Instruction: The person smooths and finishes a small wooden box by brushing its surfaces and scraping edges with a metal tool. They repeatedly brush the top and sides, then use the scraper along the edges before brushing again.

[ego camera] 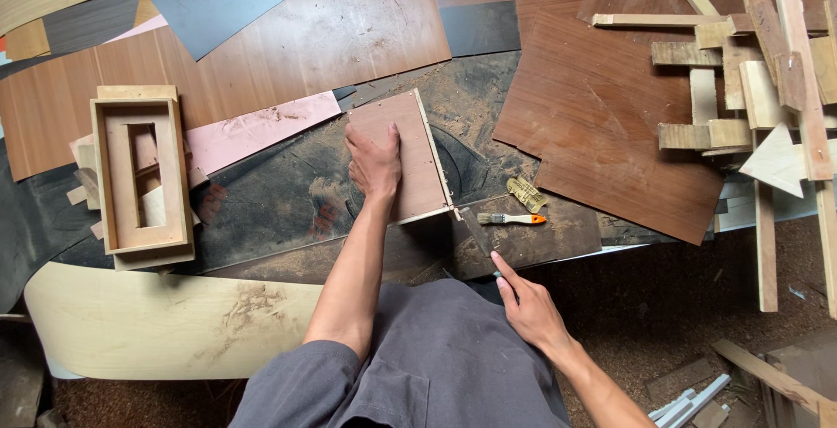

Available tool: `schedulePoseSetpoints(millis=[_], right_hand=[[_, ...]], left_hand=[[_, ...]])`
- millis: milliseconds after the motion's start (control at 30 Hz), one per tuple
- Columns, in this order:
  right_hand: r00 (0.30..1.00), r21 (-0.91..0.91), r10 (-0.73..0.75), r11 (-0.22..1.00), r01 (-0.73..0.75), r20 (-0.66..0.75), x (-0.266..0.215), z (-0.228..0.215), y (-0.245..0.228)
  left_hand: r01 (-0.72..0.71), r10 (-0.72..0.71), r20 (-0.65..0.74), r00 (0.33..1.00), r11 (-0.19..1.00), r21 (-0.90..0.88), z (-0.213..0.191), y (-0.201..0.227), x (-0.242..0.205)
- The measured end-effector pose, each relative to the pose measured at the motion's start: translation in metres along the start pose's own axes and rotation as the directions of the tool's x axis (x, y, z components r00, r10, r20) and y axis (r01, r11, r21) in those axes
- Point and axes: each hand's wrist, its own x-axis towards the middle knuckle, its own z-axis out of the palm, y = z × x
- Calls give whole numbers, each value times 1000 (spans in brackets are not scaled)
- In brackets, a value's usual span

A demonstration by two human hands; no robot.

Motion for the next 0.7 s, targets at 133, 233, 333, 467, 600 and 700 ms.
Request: schedulePoseSetpoints(millis=[133, 233, 333, 467, 600, 700], right_hand=[[995, -16, 91, 996, -90, 50, 12, 6, -18], [970, -28, 220, 975, -219, 99, 29, 15, -27], [975, -25, -174, 985, 172, -135, 43, 17, -30], [998, -36, -3, 999, 1, -57, 37, 11, -12], [995, 78, 40, 996, -33, -86, 40, 12, 0], [977, 131, -35, 989, 64, -212, 41, 15, 10]], left_hand=[[149, -133, 151, 979, 984, -99, 7, -6, 1], [68, -60, 57, 997, 986, -154, 13, -12, 2], [28, -34, -67, 997, 995, -95, 11, -14, 11], [104, -116, -54, 992, 976, -190, 12, -8, 2], [308, -317, 8, 949, 917, -252, 0, -1, 1], [420, -478, -25, 878, 795, -438, 0, -10, -9]])
